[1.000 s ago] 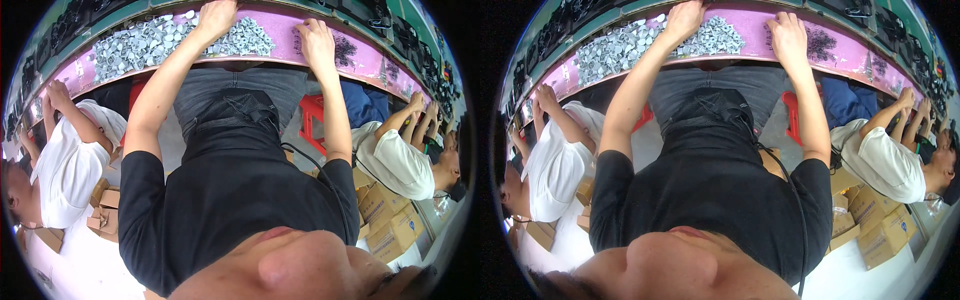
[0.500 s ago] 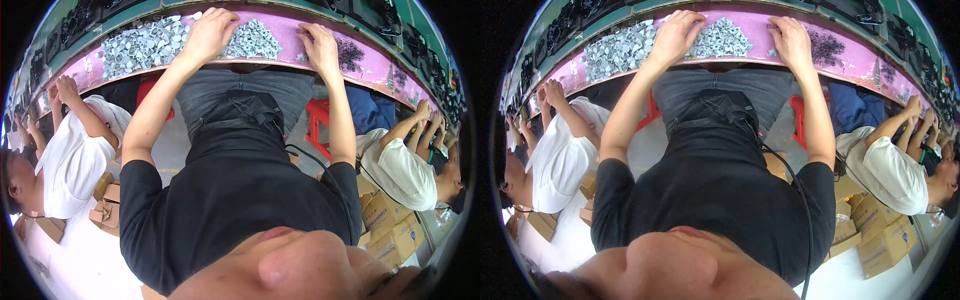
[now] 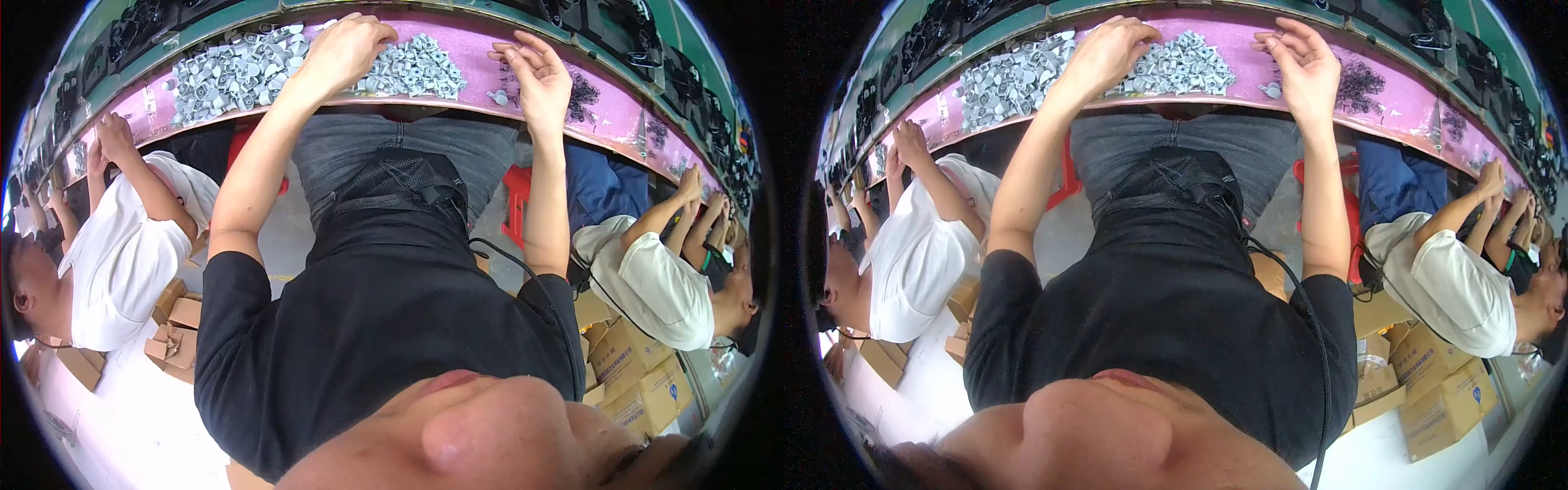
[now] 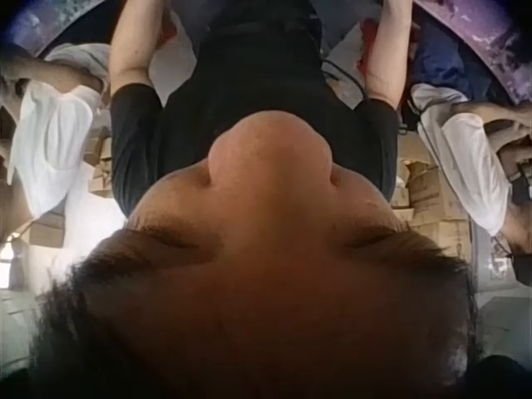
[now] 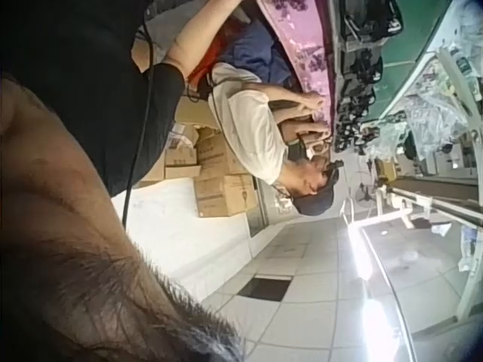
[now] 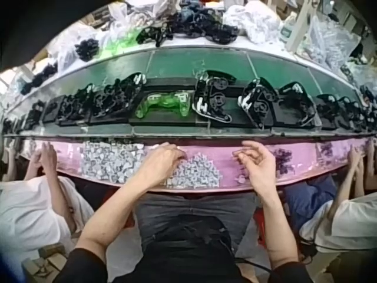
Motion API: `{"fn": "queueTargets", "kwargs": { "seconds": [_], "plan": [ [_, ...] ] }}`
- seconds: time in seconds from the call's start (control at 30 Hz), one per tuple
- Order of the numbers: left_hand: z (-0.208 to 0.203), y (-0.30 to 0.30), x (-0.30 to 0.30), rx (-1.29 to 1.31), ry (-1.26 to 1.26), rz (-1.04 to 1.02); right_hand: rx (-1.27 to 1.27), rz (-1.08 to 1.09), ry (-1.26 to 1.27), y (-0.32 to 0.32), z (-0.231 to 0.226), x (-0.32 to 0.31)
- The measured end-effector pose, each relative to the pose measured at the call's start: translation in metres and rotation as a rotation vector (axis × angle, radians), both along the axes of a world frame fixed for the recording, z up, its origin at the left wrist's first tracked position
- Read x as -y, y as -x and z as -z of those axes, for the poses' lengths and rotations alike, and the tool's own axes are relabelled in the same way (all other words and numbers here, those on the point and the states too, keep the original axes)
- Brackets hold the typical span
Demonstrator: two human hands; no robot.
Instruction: Assembling internal components into game controller housings on an assembly line.
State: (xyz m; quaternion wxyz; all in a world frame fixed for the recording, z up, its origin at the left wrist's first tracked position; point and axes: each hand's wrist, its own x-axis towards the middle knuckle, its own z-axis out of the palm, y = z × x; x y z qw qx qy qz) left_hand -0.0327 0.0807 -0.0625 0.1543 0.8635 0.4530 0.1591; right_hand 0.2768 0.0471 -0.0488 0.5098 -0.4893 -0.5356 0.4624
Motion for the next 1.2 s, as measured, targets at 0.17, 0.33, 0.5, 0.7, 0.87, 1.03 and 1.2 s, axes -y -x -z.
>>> {"fn": "queueTargets", "kwargs": {
  "seconds": [0.17,0.33,0.5,0.7,0.87,1.03,1.2],
  "plan": [
    [0.003,0.001,-0.014,-0.105,0.028,0.103,-0.131,-0.026,0.106,0.019,-0.006,0.001],
    [-0.003,0.007,-0.012,-0.176,0.02,0.133,-0.273,-0.016,0.229,0.03,-0.006,0.004],
    [-0.02,0.012,0.009,0.377,0.291,-0.075,-0.488,0.028,0.348,0.052,-0.003,0.007],
    [-0.038,-0.007,0.051,1.046,0.673,-0.217,-0.635,-0.095,0.431,0.091,-0.006,0.007],
    [-0.045,-0.013,0.065,0.872,0.392,-0.235,-0.603,-0.066,0.419,0.104,-0.008,0.009],
    [-0.047,-0.016,0.065,0.825,0.399,-0.275,-0.558,-0.023,0.434,0.108,-0.009,0.011],
    [-0.043,-0.013,0.063,0.77,0.366,-0.232,-0.531,-0.017,0.414,0.112,-0.012,0.016]
  ]
}}
